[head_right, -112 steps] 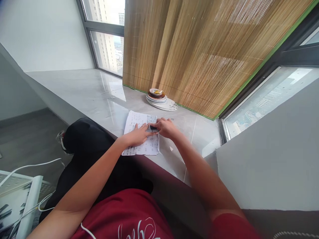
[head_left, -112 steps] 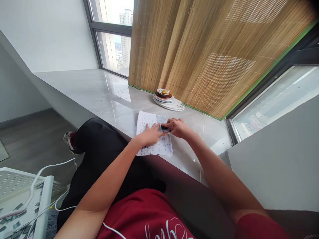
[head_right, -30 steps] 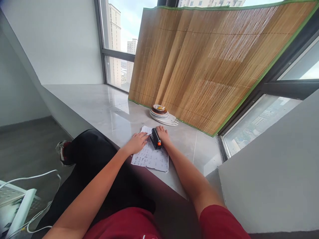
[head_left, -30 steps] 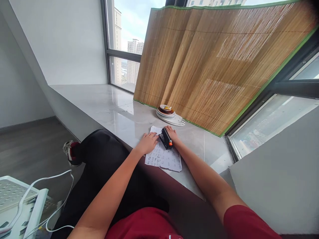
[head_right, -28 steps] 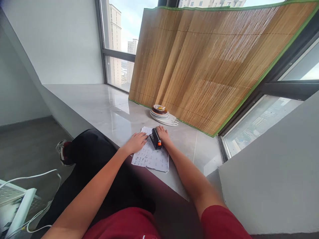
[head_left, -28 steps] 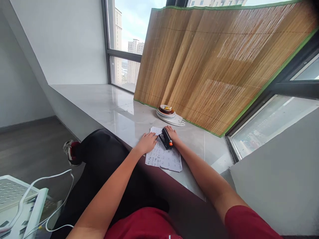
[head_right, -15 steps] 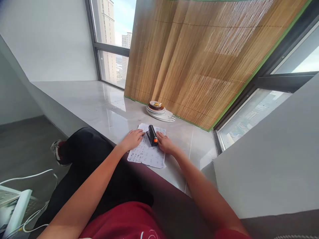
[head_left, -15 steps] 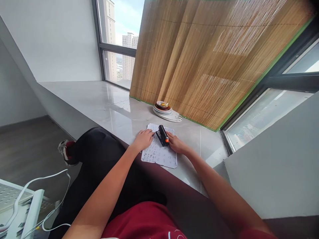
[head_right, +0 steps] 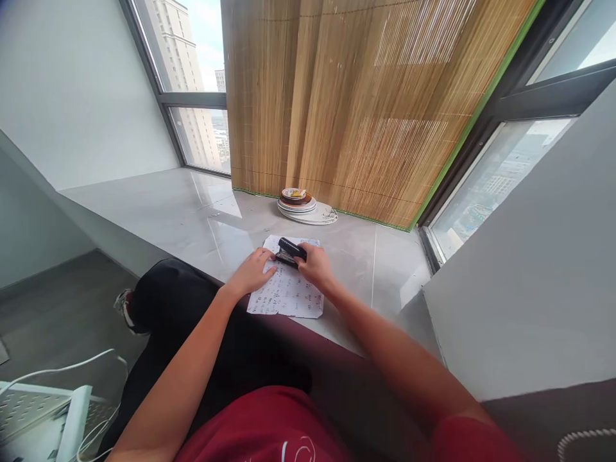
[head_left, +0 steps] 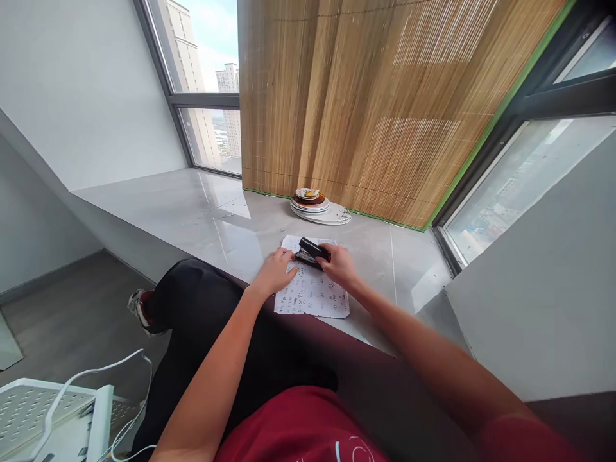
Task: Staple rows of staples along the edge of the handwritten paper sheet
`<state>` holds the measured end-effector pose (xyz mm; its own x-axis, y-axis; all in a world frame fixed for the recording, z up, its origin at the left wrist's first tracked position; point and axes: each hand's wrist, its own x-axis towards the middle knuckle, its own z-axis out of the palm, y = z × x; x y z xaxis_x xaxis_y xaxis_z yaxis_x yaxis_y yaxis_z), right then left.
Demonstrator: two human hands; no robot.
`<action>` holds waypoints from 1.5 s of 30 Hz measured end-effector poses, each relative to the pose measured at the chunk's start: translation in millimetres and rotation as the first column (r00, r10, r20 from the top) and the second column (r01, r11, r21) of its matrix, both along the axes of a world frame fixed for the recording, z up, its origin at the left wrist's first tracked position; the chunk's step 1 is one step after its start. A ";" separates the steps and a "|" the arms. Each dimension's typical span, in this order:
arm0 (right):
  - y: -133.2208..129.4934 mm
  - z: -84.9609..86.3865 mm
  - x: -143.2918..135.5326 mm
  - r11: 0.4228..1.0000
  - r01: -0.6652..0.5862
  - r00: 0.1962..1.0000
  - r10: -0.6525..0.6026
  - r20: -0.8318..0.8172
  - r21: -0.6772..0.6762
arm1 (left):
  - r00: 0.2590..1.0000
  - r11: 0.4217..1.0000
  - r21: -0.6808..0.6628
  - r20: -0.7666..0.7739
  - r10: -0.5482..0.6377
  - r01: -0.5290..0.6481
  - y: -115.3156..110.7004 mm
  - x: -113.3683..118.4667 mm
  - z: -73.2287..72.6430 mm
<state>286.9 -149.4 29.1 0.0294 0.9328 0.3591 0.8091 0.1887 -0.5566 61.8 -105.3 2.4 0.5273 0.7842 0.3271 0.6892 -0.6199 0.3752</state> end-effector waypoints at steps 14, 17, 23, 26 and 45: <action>7.8 -3.2 9.4 0.981 -0.125 0.974 0.149 -0.168 0.147 | 0.991 0.993 0.050 -0.075 0.110 -0.106 -1.2 7.5 -3.1; 4.8 -0.6 11.5 0.949 0.046 0.963 0.040 -0.265 0.312 | 0.993 0.994 0.052 -0.063 0.099 -0.095 -0.2 5.5 -4.4; 2.5 1.2 19.2 0.909 0.220 0.940 -0.100 -0.326 0.354 | 0.995 0.996 0.029 -0.044 0.085 -0.083 0.0 3.2 -3.8; 5.6 0.9 22.3 0.940 0.195 0.933 -0.089 -0.350 0.281 | 0.996 0.997 0.019 -0.032 0.081 -0.081 -0.5 3.1 -3.6; 12.0 -7.1 23.9 0.989 0.118 0.870 -0.061 -0.490 0.086 | 0.984 0.979 -0.131 0.064 0.168 -0.158 -0.6 1.0 -1.5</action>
<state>310.8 -137.4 22.0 0.3081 0.8732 0.3776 0.4590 0.2112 -0.8630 62.8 -105.9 0.9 0.3669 0.8947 0.2547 0.7445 -0.4466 0.4963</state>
